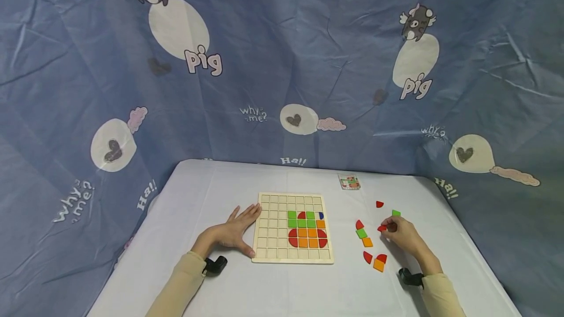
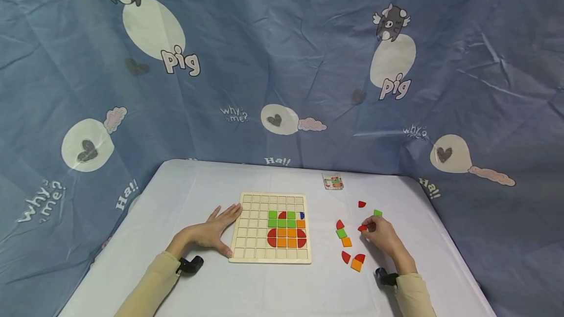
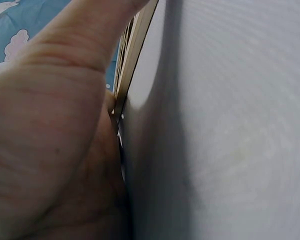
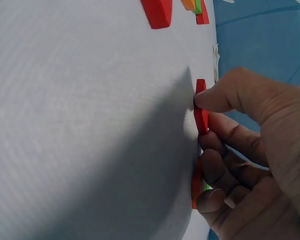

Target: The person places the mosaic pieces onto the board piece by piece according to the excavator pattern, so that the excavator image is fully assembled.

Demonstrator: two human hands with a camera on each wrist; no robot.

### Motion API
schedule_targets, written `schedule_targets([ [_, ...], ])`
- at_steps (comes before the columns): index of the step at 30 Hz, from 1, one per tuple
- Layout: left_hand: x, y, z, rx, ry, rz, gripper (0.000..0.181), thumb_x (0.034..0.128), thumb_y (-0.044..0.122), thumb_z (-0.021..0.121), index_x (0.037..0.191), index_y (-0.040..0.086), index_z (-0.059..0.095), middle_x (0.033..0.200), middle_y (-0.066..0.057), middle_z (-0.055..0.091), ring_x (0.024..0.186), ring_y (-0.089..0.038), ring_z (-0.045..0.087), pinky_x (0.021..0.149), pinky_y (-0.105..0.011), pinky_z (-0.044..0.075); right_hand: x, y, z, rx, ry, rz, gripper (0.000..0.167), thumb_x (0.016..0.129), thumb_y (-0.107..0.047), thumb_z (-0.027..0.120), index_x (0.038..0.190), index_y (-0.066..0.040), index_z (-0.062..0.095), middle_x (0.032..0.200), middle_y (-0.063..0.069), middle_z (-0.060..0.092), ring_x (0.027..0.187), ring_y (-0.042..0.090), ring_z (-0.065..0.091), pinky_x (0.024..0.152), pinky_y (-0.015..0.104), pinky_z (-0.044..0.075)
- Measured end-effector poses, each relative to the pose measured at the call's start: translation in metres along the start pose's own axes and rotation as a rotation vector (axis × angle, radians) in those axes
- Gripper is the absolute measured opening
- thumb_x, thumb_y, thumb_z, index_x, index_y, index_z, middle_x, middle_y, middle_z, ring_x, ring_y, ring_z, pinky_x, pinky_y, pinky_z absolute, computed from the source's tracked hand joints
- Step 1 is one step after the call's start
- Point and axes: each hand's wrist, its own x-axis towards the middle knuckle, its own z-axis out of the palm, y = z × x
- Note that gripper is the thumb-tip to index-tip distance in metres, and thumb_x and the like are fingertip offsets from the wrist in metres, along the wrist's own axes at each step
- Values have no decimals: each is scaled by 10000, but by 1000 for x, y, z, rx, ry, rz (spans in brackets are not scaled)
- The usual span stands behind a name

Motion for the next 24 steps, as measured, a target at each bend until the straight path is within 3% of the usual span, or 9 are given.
schedule_targets([
  [6,0,-1,0,8,0,2,1315,633,616,806,1555,72,43,1637,-102,-31,1511,-294,-57,1172,-589,-126,2,-4,1,-12,20,-5,292,805,-189,743,1018,-26,628,915,66,626,816,195,540,694,275,498],
  [10,0,-1,0,1,2,-3,1321,627,624,807,1556,80,41,1638,-92,-34,1511,-294,-57,1172,-586,-133,8,-16,3,-24,51,-71,310,808,-248,759,1011,-44,644,892,48,630,794,173,542,688,260,493],
  [16,1,-1,0,5,4,-7,1324,625,636,801,1556,83,40,1638,-85,-37,1511,-291,-59,1171,-584,-136,19,-51,12,36,29,-197,232,821,-217,744,990,-79,666,856,28,622,752,152,538,599,240,466],
  [24,0,-2,1,6,-3,-1,1315,634,618,805,1555,76,39,1638,-89,-41,1511,-286,-64,1171,-587,-130,37,-114,40,42,-38,-376,174,816,-198,738,964,-129,679,896,-9,629,785,131,529,613,232,460],
])
